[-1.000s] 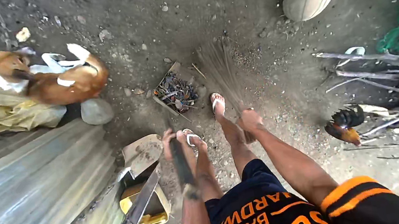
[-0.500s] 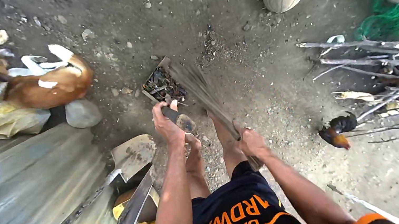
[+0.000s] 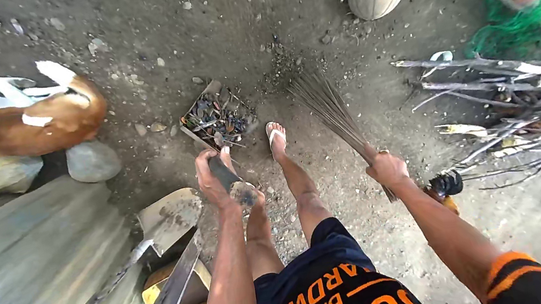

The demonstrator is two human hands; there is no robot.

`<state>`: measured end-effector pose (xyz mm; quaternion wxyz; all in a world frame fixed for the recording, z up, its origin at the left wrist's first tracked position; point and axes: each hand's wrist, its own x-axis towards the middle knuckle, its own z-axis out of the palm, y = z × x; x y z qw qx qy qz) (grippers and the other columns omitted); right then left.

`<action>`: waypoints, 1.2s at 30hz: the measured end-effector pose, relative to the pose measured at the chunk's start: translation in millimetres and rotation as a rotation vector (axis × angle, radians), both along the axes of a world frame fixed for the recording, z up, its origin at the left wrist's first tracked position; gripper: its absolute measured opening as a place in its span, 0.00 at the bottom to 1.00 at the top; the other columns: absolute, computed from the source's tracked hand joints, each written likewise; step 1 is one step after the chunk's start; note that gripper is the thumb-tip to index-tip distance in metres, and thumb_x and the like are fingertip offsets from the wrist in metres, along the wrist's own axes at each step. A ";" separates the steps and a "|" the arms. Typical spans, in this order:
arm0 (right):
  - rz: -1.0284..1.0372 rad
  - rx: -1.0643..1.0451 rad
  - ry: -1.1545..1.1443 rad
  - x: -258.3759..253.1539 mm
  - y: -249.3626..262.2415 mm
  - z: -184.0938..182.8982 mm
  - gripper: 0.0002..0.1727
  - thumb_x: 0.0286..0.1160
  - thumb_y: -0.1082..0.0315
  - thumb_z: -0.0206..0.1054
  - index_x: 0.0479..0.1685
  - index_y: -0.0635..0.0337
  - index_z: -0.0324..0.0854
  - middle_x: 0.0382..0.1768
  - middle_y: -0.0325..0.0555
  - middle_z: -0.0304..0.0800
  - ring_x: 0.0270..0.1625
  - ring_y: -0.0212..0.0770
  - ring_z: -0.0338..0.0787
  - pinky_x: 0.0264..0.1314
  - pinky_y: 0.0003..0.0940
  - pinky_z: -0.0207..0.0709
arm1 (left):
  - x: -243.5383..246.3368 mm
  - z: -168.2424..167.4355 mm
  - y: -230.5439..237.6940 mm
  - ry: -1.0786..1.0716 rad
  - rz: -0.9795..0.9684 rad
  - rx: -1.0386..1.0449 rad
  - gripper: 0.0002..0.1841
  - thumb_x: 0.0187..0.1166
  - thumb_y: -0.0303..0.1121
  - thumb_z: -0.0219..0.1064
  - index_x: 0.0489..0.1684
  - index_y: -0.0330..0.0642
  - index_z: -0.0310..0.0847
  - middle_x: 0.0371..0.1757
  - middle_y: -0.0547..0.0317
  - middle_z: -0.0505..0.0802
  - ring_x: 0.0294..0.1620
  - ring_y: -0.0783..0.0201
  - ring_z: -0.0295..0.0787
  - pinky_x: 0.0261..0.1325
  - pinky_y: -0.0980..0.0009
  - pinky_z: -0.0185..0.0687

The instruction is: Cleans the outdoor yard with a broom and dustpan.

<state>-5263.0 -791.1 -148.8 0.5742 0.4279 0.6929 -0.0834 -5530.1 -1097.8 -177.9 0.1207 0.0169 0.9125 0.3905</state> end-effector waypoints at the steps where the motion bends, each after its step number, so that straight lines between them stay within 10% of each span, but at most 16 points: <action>1: -0.029 0.003 0.011 1.4 -2.3 13.6 0.49 0.72 0.58 0.68 0.98 0.32 0.47 0.65 0.64 0.87 0.59 0.69 0.91 0.53 0.70 0.82 | 0.0 -2.6 0.3 0.009 0.003 0.011 0.17 0.83 0.44 0.69 0.51 0.37 0.83 0.55 0.49 0.90 0.58 0.58 0.88 0.65 0.58 0.84; 5: -0.117 0.016 0.050 -41.6 -5.5 33.5 0.48 0.77 0.54 0.67 0.98 0.33 0.45 0.68 0.62 0.87 0.62 0.66 0.90 0.58 0.67 0.82 | -4.1 3.1 7.2 -0.028 0.006 -0.008 0.17 0.83 0.43 0.69 0.52 0.35 0.82 0.56 0.47 0.90 0.60 0.57 0.88 0.67 0.58 0.83; 13: -0.019 -0.055 0.218 -172.9 -37.7 -65.9 0.50 0.72 0.69 0.69 0.97 0.50 0.46 0.61 0.72 0.86 0.56 0.73 0.91 0.48 0.72 0.83 | -19.3 17.4 37.8 -0.141 -0.004 -0.090 0.19 0.82 0.46 0.70 0.57 0.39 0.81 0.56 0.46 0.90 0.56 0.51 0.88 0.63 0.49 0.82; 20: -0.130 -0.239 0.094 -100.9 -120.5 21.5 0.48 0.77 0.50 0.66 0.98 0.29 0.43 0.69 0.58 0.86 0.61 0.63 0.92 0.57 0.66 0.84 | -25.0 15.4 34.4 -0.153 -0.024 -0.099 0.20 0.82 0.47 0.70 0.58 0.40 0.80 0.55 0.45 0.90 0.55 0.50 0.89 0.61 0.48 0.83; 28: -0.212 -0.177 0.101 -129.5 -135.1 -38.4 0.46 0.80 0.58 0.62 0.99 0.40 0.42 0.68 0.60 0.86 0.63 0.62 0.91 0.58 0.63 0.85 | -23.7 13.1 27.5 -0.166 -0.071 -0.123 0.21 0.83 0.49 0.69 0.59 0.41 0.80 0.56 0.45 0.89 0.56 0.48 0.89 0.61 0.46 0.83; 36: -0.169 -0.383 0.142 -99.1 -178.1 41.4 0.48 0.75 0.49 0.66 0.98 0.31 0.46 0.65 0.58 0.89 0.59 0.63 0.92 0.56 0.65 0.84 | -20.6 12.8 1.9 -0.148 -0.110 -0.042 0.20 0.83 0.46 0.70 0.58 0.38 0.80 0.60 0.46 0.89 0.61 0.54 0.87 0.68 0.53 0.82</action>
